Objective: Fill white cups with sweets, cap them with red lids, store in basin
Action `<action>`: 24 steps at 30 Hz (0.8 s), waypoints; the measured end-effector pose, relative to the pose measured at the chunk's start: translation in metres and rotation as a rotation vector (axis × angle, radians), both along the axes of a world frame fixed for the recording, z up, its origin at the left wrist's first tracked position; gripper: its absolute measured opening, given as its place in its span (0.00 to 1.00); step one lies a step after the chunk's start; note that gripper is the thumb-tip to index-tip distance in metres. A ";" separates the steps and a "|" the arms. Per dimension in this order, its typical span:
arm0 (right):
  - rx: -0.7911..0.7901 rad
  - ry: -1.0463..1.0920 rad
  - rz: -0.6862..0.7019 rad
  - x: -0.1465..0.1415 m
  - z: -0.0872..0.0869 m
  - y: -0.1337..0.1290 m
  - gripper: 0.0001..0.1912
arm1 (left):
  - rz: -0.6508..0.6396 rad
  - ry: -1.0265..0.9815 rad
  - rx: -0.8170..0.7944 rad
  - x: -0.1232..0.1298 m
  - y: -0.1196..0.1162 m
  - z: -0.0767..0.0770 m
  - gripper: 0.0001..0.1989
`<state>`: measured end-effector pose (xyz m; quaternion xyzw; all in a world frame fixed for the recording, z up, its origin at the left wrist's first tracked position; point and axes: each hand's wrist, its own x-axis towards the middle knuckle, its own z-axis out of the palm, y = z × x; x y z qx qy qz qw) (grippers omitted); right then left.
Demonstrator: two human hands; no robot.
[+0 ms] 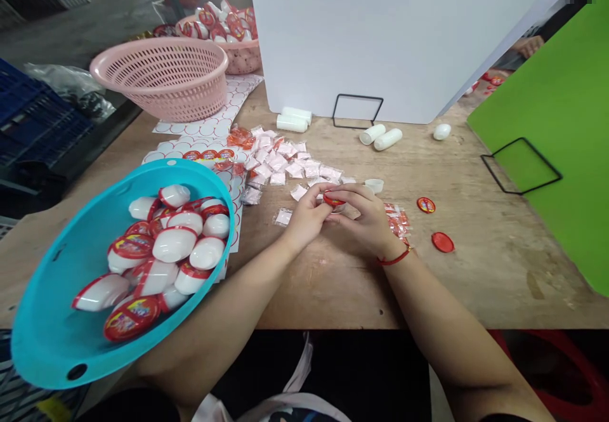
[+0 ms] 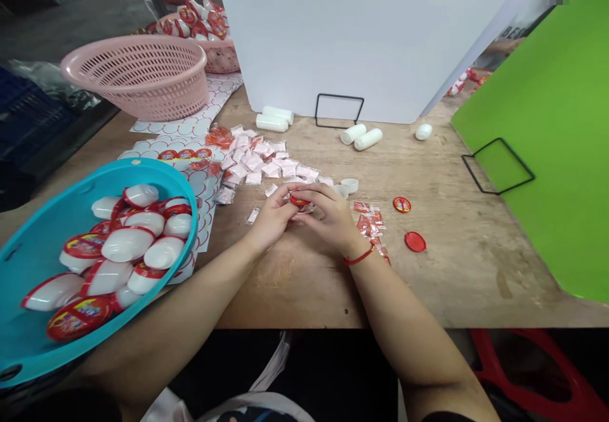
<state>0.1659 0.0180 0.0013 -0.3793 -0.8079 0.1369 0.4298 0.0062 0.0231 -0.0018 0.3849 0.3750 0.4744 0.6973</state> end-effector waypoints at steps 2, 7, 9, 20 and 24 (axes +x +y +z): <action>-0.015 0.014 -0.005 0.001 0.000 0.001 0.16 | -0.001 -0.028 -0.041 -0.002 -0.002 0.003 0.20; -0.101 0.158 -0.079 0.006 0.003 0.006 0.12 | -0.169 -0.352 -0.187 -0.007 -0.006 0.013 0.28; -0.129 0.188 -0.079 0.009 0.004 0.006 0.12 | -0.183 -0.388 -0.203 -0.007 -0.007 0.015 0.28; -0.168 0.139 -0.036 0.012 0.007 0.005 0.17 | -0.089 -0.222 -0.098 -0.003 -0.003 0.006 0.28; -0.300 0.337 -0.068 0.010 -0.002 0.005 0.22 | -0.136 -0.157 -0.033 -0.006 0.000 0.007 0.29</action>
